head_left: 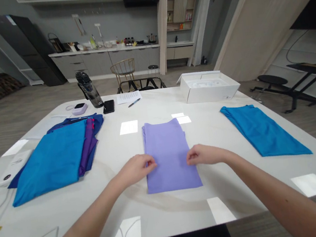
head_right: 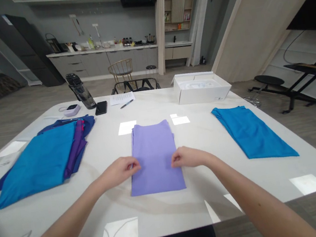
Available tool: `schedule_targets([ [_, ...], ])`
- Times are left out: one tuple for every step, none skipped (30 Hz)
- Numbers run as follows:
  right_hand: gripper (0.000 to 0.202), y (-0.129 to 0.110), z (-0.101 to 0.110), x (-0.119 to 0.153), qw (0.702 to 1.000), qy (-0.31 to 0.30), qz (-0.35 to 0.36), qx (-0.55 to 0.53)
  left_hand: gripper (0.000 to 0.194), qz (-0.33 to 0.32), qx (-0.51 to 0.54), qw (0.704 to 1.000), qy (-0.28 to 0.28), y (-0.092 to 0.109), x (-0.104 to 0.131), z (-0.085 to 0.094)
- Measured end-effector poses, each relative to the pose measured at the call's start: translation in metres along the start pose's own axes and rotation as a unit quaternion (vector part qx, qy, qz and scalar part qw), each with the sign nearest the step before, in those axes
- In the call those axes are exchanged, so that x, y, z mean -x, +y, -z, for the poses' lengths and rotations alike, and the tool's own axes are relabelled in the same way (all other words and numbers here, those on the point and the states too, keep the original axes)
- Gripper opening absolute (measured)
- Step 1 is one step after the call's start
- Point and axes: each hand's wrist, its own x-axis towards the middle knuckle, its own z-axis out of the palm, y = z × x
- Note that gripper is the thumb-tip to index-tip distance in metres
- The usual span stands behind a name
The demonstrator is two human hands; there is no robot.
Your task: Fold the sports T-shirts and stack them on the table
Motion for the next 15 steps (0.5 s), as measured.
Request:
schedule_targets([
  [0.019,0.004,0.010,-0.014,0.997,0.071,-0.007,0.023,0.022,0.024,-0.016,0.998,0.047,-0.005,-0.015,0.003],
  [0.019,0.008,0.021,-0.029,0.989,0.140,-0.025,0.050,0.021,0.055,-0.035,0.993,0.100,-0.011,-0.032,0.007],
  [0.019,0.013,0.031,-0.045,0.976,0.197,-0.050,0.076,0.022,0.086,-0.051,0.985,0.141,-0.018,-0.050,0.010],
  [0.020,0.018,0.041,-0.061,0.964,0.240,-0.071,0.094,0.023,0.119,-0.068,0.976,0.170,-0.024,-0.067,0.014],
  [0.021,0.022,0.051,-0.076,0.950,0.274,-0.103,0.106,0.025,0.145,-0.083,0.970,0.177,-0.030,-0.084,0.017],
  [0.025,0.027,0.059,-0.091,0.940,0.296,-0.130,0.113,0.028,0.171,-0.095,0.965,0.173,-0.035,-0.099,0.020],
  [0.031,0.031,0.066,-0.103,0.930,0.312,-0.157,0.116,0.032,0.199,-0.107,0.960,0.166,-0.040,-0.112,0.023],
  [0.037,0.035,0.072,-0.114,0.924,0.317,-0.180,0.116,0.038,0.225,-0.118,0.955,0.153,-0.044,-0.124,0.025],
  [0.043,0.039,0.077,-0.124,0.923,0.310,-0.198,0.115,0.044,0.250,-0.128,0.950,0.138,-0.048,-0.135,0.026],
  [0.048,0.043,0.080,-0.132,0.925,0.294,-0.212,0.114,0.051,0.272,-0.135,0.945,0.122,-0.051,-0.144,0.027],
  [0.050,0.046,0.083,-0.139,0.929,0.273,-0.222,0.115,0.057,0.291,-0.140,0.941,0.105,-0.055,-0.152,0.028],
  [0.051,0.049,0.085,-0.145,0.933,0.251,-0.230,0.117,0.060,0.305,-0.139,0.938,0.088,-0.059,-0.158,0.029],
  [0.050,0.052,0.087,-0.150,0.936,0.234,-0.235,0.119,0.061,0.315,-0.132,0.937,0.075,-0.064,-0.164,0.029],
  [0.048,0.054,0.087,-0.154,0.938,0.223,-0.236,0.120,0.060,0.322,-0.122,0.936,0.066,-0.068,-0.170,0.029],
  [0.044,0.055,0.087,-0.157,0.941,0.218,-0.232,0.117,0.058,0.325,-0.110,0.937,0.062,-0.073,-0.174,0.029],
])
